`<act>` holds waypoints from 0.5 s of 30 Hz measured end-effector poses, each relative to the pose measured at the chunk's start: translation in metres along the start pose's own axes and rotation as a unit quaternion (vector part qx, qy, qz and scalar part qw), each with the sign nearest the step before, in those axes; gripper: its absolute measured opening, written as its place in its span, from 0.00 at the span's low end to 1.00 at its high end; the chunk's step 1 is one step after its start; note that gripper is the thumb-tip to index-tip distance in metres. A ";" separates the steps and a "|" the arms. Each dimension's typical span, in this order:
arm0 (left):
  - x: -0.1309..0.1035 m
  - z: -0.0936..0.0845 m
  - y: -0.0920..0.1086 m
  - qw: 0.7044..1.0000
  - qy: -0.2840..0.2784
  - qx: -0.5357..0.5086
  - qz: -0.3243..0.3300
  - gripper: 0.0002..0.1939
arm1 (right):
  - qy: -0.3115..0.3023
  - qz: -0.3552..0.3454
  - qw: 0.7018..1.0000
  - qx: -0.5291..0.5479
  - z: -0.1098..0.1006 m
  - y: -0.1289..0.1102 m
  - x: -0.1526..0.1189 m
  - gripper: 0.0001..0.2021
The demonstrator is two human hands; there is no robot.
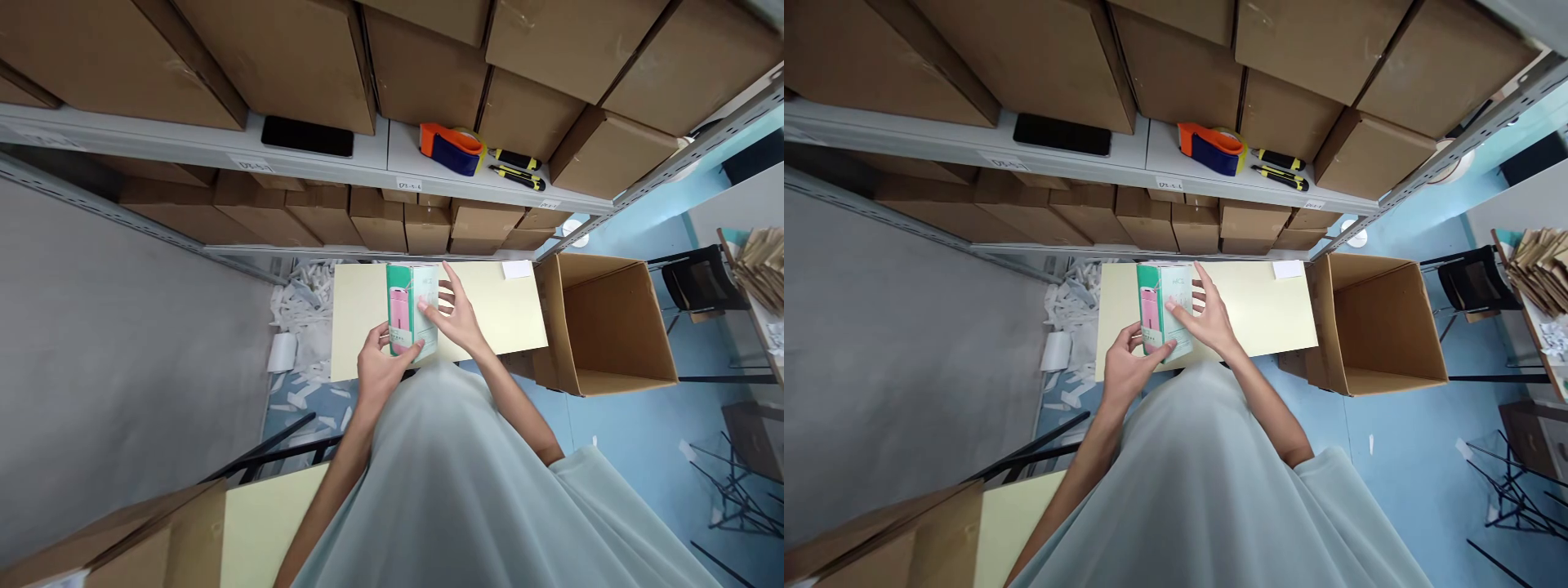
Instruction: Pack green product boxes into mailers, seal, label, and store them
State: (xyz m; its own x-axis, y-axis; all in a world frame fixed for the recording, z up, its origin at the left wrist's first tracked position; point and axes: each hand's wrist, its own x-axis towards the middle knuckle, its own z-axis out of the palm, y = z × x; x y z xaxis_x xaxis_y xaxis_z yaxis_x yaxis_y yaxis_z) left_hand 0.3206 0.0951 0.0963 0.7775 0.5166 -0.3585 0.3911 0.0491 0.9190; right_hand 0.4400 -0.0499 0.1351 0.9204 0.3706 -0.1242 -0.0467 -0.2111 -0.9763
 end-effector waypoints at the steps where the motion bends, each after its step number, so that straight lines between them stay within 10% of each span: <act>1: -0.001 0.001 0.002 1.000 0.013 0.024 0.011 0.40 | 0.003 -0.009 1.000 -0.012 0.003 -0.002 -0.001 0.53; 6: -0.006 -0.004 0.014 0.998 -0.058 -0.020 0.021 0.43 | 0.068 -0.054 0.995 -0.047 0.005 -0.007 0.005 0.43; 15: 0.016 -0.026 0.011 0.931 -0.273 -0.196 -0.141 0.48 | 0.001 -0.012 0.996 0.092 -0.020 0.009 0.019 0.41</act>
State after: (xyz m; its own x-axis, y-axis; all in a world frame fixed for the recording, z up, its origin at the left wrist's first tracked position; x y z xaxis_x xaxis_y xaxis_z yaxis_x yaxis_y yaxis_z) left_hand 0.3243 0.1263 0.1048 0.8475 -0.0702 -0.5261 0.4910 0.4800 0.7270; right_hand 0.4649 -0.0628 0.1276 0.9231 0.3711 -0.1006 -0.0954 -0.0324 -0.9949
